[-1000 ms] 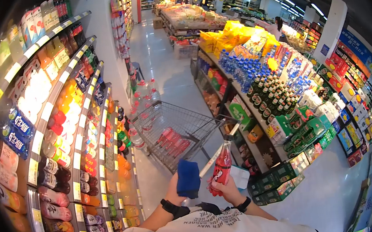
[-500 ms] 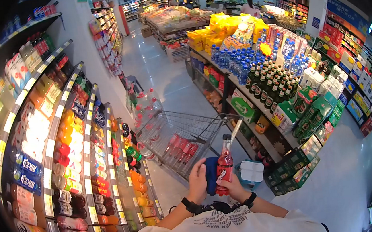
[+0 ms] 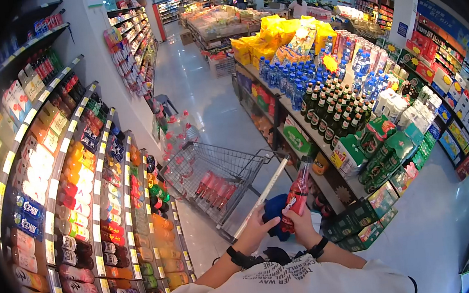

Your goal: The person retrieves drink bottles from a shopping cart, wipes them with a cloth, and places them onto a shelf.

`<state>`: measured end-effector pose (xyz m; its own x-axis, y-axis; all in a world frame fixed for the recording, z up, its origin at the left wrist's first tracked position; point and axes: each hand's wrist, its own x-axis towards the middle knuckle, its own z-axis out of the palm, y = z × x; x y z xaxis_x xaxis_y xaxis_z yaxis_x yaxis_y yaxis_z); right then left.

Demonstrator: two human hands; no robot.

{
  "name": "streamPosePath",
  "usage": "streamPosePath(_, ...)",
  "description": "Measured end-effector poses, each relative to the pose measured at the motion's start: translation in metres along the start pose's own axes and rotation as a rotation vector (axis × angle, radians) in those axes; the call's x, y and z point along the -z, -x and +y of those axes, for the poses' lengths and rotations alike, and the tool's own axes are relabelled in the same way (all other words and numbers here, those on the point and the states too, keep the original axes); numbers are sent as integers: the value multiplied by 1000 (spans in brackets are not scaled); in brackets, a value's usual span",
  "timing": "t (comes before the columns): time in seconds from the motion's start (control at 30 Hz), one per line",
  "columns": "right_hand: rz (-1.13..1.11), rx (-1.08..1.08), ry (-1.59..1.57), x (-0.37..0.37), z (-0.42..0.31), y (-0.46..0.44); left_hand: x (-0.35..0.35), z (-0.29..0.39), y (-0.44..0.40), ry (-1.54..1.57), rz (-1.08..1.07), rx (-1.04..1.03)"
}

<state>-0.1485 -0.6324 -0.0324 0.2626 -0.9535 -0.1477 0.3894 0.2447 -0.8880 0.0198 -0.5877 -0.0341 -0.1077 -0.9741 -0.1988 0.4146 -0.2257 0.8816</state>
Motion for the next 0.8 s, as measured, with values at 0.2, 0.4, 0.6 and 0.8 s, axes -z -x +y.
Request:
streamPosePath(0.2, -14, -153, 94, 17, -12, -19, -4, -34, -16, 89, 195, 45)
streamPosePath(0.4, -302, -237, 248, 35, -11, -38, -15, -65, -20, 309, 457, 18)
streamPosePath(0.6, -717, -277, 247, 27, -34, -23, 30, -131, -26, 813, 269, -244)
streamPosePath(0.8, -909, 75, 510, 37, -37, -17, -3, -110, -19, 470, 377, -451)
